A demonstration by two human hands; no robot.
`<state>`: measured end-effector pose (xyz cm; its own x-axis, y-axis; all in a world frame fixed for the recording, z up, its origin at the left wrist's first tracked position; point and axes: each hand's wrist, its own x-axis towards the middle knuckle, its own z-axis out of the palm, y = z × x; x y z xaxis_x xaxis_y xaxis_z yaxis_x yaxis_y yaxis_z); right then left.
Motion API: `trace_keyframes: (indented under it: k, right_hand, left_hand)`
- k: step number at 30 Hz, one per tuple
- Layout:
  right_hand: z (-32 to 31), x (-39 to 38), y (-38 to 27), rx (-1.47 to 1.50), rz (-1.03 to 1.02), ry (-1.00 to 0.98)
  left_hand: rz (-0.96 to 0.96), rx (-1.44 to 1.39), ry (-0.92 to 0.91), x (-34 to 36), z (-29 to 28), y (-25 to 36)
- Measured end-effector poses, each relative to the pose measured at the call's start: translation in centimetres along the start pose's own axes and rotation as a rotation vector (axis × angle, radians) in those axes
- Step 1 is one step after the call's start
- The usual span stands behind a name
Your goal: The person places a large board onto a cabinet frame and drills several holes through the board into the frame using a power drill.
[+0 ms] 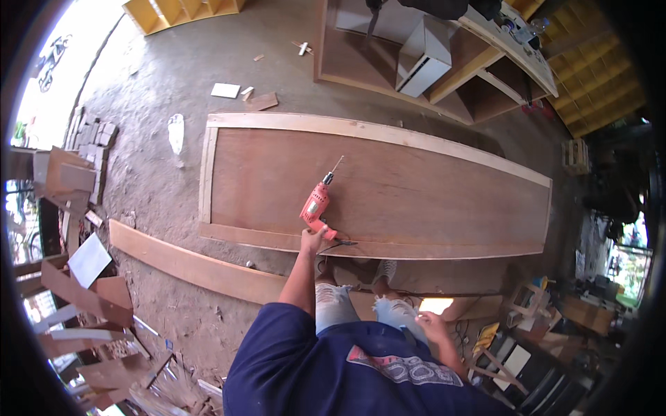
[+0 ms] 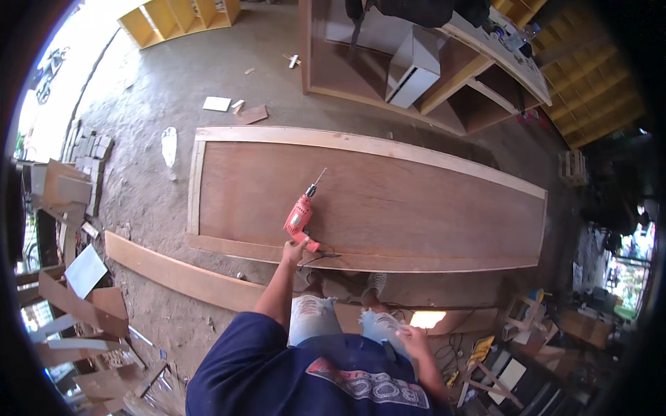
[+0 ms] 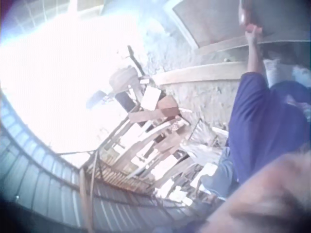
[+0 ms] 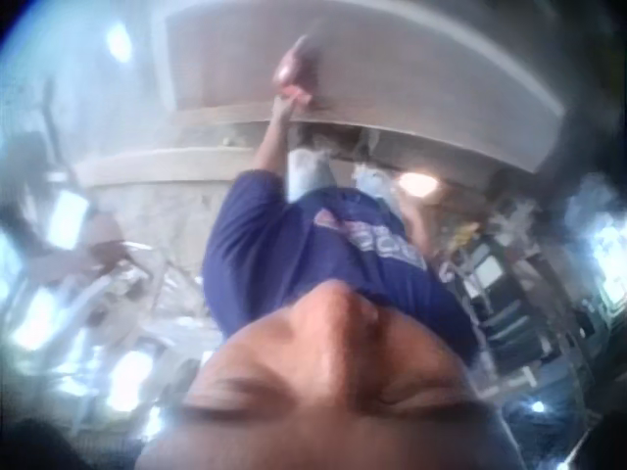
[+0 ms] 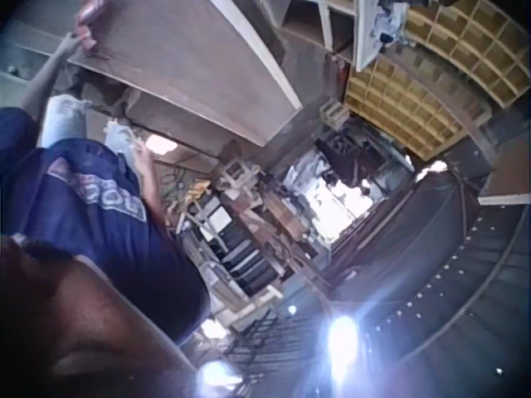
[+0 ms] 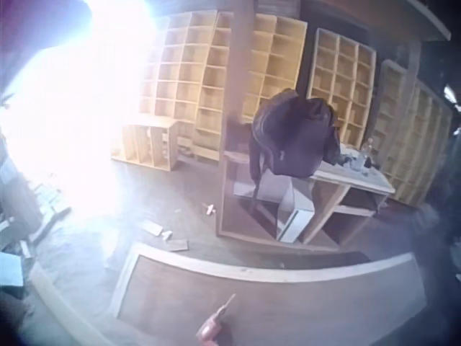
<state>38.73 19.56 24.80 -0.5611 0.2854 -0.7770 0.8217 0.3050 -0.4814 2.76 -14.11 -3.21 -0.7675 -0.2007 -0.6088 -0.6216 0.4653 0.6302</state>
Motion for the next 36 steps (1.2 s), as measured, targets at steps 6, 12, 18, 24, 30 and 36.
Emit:
trace_keyframes:
  k: [6, 12, 18, 24, 30, 36]
  right_hand:
    - [5.6, -5.8, 0.7, 0.203, 0.189, 0.112]
    - [8.6, -6.0, -1.9, 0.237, 0.179, 0.176]
    - [9.7, -2.6, -14.0, 0.034, -0.369, 0.404]
    - [6.5, -5.6, -15.0, -0.324, -0.827, 0.612]
    - [-0.3, -19.4, -4.3, -0.226, -0.355, 0.414]
    - [-5.0, -26.2, 9.1, 0.121, -0.086, 0.657]
  left_hand:
    - [-0.315, -0.545, -0.246, 1.8, 2.8, 4.9]
    - [-0.676, -0.911, -0.573, -1.1, 0.4, 5.7]
    - [-0.703, -0.782, -0.953, -16.1, -2.2, 5.5]
    - [-0.694, -0.523, -1.252, -29.5, -0.4, 4.1]
    - [-0.421, -0.195, -1.223, -38.8, 3.1, 2.8]
    - [-0.127, 0.169, -1.171, -42.2, 8.0, 2.0]
